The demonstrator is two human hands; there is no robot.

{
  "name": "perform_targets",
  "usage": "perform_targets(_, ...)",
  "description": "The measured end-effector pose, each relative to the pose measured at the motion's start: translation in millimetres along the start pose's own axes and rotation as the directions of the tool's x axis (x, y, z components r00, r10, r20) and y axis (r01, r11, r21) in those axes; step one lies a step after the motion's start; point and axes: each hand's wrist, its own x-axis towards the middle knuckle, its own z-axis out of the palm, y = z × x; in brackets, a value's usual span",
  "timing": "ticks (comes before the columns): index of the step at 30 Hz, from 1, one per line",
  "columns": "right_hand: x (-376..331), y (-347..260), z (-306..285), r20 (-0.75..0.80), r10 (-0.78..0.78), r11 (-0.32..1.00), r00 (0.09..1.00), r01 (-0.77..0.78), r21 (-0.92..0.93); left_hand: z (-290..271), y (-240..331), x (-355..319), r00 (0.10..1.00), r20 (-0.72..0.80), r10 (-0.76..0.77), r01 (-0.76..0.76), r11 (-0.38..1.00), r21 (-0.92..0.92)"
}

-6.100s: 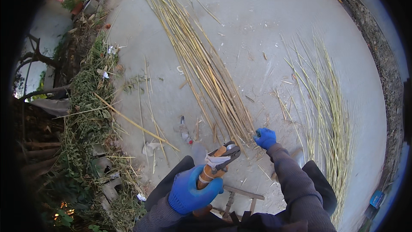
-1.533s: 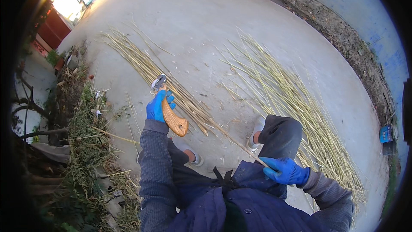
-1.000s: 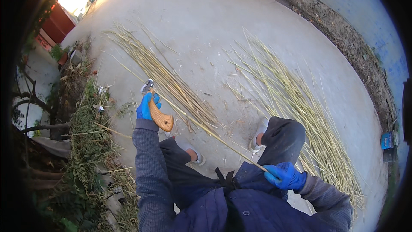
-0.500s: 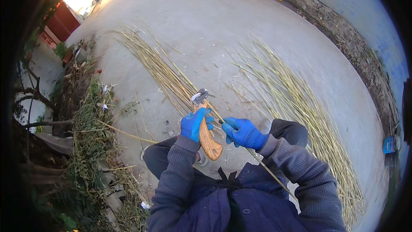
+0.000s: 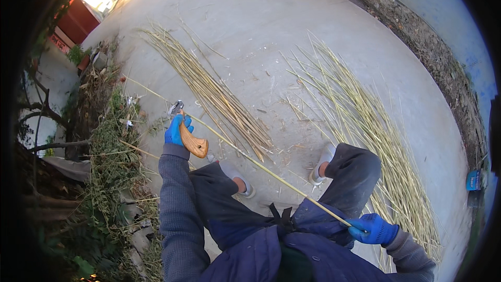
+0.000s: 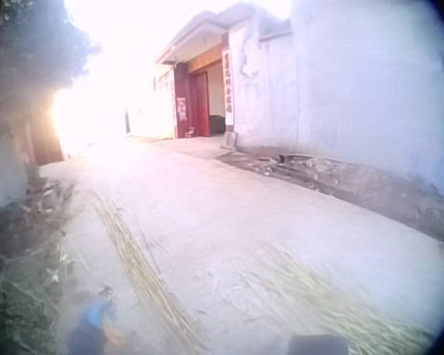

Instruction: The person sits on the ground and uses pruning shears to trim small branches off long, thin sticks. They handle each stick individually, cutting off protrusions and placing the trimmed sticks into a pile on the ground.

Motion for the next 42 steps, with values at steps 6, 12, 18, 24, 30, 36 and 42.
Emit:
perform_targets(6,131,-7,2,-0.025,0.070,0.989,0.997,-0.066,0.129,114,-41,-83,0.988,0.146,-0.051,0.067,0.992,-0.107)
perform_targets(12,218,5,19,-0.309,-0.168,0.976,0.936,0.114,-0.187,138,-64,-100,0.976,0.179,-0.123,0.143,0.984,-0.103)
perform_targets(18,61,20,-15,-0.139,-0.184,0.889,0.973,0.105,-0.445,-3,-25,8,0.997,-0.072,0.003,-0.009,0.997,-0.077)
perform_targets(24,-106,88,-62,-0.311,0.016,0.642,0.950,-0.248,-0.726,-138,22,63,0.969,-0.219,0.111,-0.123,0.992,-0.041)
perform_targets(30,-248,142,-103,-0.476,0.180,0.381,0.861,-0.507,-0.773,-237,84,85,0.964,-0.233,0.131,-0.169,0.974,-0.152)
perform_targets(36,-257,162,-93,-0.603,0.178,0.242,0.777,-0.629,-0.739,-254,89,61,0.955,-0.250,0.159,-0.183,0.980,-0.077)
perform_targets(42,-219,182,-66,-0.570,0.161,0.198,0.806,-0.592,-0.781,-183,16,66,0.995,-0.039,0.095,-0.096,0.995,-0.014)
